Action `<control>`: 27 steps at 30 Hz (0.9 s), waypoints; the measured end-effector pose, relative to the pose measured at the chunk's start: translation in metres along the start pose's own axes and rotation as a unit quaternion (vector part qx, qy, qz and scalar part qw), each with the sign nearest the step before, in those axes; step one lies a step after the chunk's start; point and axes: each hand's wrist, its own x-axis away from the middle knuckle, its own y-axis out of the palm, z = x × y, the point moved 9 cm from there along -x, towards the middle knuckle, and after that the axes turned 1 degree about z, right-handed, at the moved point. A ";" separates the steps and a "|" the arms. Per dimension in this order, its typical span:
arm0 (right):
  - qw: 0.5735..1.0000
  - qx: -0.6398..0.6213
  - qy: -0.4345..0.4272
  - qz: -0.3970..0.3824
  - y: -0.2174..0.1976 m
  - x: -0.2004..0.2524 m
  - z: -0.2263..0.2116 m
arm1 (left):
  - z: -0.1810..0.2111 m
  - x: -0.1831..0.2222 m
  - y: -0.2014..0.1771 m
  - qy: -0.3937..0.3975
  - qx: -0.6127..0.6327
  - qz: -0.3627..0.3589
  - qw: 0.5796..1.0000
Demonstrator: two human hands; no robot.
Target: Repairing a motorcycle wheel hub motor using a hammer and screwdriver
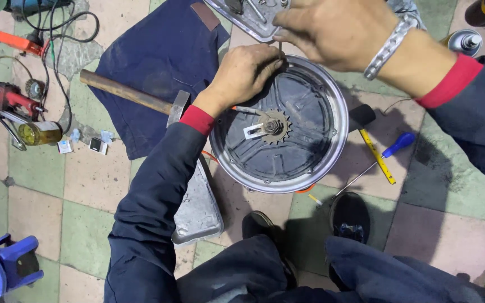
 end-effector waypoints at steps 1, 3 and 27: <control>0.995 0.091 -0.032 0.022 -0.001 0.001 -0.007 | -0.001 0.000 0.002 0.001 -0.008 0.001 1.000; 0.982 0.187 -0.002 0.039 -0.008 -0.002 -0.021 | 0.000 -0.001 0.001 -0.001 -0.005 0.007 1.000; 0.936 -0.344 0.079 0.010 0.042 -0.021 0.017 | -0.021 0.008 0.014 -0.010 -0.020 0.024 0.999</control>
